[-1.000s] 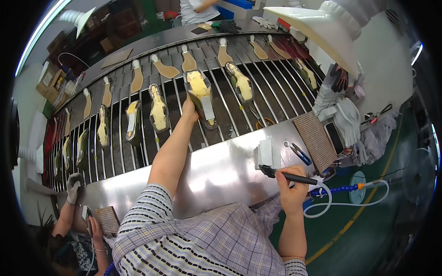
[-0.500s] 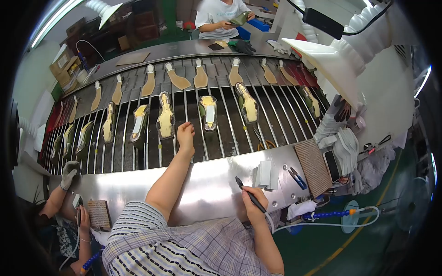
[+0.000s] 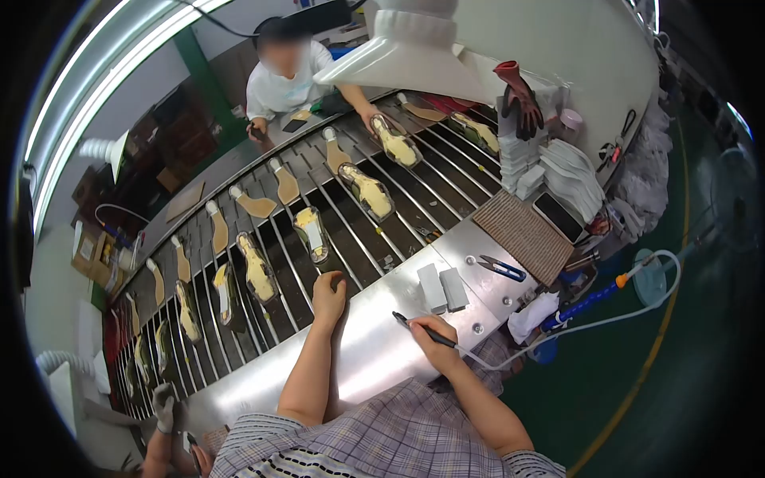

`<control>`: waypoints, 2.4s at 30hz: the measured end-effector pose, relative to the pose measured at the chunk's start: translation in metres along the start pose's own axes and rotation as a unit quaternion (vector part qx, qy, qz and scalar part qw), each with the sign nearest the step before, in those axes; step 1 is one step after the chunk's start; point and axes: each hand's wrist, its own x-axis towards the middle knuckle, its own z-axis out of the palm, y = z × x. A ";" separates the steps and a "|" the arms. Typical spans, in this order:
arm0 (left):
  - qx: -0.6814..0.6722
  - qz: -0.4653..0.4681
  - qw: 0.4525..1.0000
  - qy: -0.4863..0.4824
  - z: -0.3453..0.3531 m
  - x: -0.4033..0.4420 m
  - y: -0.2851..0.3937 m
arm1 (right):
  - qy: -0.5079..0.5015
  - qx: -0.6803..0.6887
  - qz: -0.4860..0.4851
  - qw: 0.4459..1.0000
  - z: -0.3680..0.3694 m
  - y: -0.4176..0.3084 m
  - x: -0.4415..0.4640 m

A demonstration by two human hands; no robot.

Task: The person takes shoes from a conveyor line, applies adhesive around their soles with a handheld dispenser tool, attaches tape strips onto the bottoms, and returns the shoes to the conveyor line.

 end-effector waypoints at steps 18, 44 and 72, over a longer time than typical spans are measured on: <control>0.084 0.010 0.995 -0.051 0.013 0.006 -0.009 | -0.003 -0.027 -0.063 0.998 -0.003 0.000 0.000; -0.087 -0.053 0.995 -0.016 -0.013 -0.002 0.009 | -0.032 0.029 -0.088 0.995 0.011 0.022 0.001; -0.168 0.005 0.985 0.022 0.006 0.005 -0.023 | -0.018 0.054 -0.013 0.998 0.012 0.030 -0.007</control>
